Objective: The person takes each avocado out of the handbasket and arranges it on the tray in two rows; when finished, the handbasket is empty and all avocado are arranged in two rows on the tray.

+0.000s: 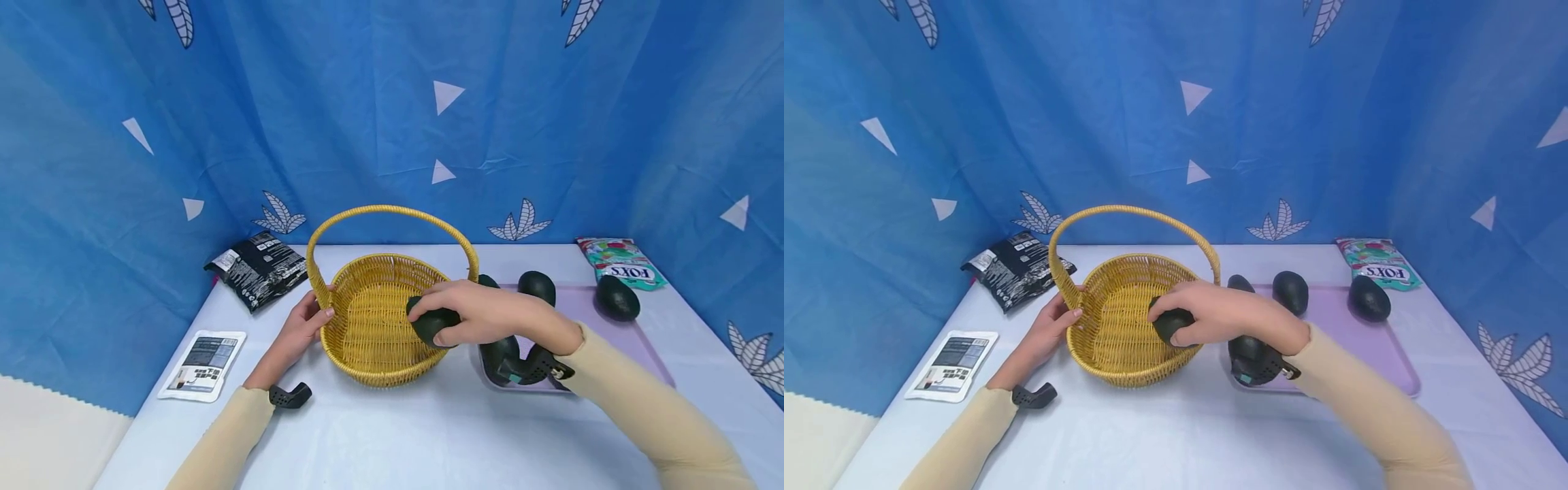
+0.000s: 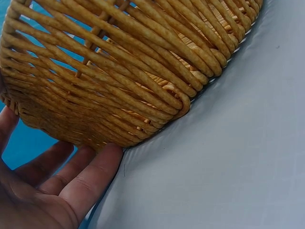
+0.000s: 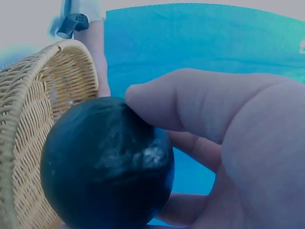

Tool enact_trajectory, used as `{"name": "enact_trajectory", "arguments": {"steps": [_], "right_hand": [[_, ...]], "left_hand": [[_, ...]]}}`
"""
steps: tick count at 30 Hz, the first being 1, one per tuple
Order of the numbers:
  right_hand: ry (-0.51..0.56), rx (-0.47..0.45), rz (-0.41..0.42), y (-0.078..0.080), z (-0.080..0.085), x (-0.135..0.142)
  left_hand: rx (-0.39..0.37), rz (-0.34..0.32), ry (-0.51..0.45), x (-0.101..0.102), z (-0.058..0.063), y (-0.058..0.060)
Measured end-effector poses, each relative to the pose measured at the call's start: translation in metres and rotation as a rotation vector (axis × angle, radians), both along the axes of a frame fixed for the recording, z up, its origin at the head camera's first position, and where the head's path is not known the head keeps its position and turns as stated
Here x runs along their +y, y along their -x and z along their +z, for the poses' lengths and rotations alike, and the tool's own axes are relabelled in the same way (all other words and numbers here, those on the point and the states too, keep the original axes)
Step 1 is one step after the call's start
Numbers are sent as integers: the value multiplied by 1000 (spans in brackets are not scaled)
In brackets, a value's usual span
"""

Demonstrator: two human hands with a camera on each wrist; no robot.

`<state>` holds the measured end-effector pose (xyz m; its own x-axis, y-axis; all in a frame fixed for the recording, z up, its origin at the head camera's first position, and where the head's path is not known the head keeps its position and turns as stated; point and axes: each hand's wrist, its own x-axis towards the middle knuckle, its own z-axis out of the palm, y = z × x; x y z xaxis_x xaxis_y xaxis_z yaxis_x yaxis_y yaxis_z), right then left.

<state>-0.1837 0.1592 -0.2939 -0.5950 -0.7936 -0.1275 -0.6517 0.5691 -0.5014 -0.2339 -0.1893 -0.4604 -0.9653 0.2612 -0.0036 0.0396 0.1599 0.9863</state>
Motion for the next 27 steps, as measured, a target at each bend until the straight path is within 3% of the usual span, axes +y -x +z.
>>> {"name": "enact_trajectory", "arguments": {"steps": [9, 18, 27], "right_hand": [[27, -11, -77, -14, -1, 44], [131, -120, -205, -33, -2, 96], [228, 64, -336, -37, -24, 160]], "left_hand": [[-4, 8, -11, 1, 1, -1], [-8, 3, -3, 0, 0, -1], [-26, 15, -20, 2, 3, -1]]}}
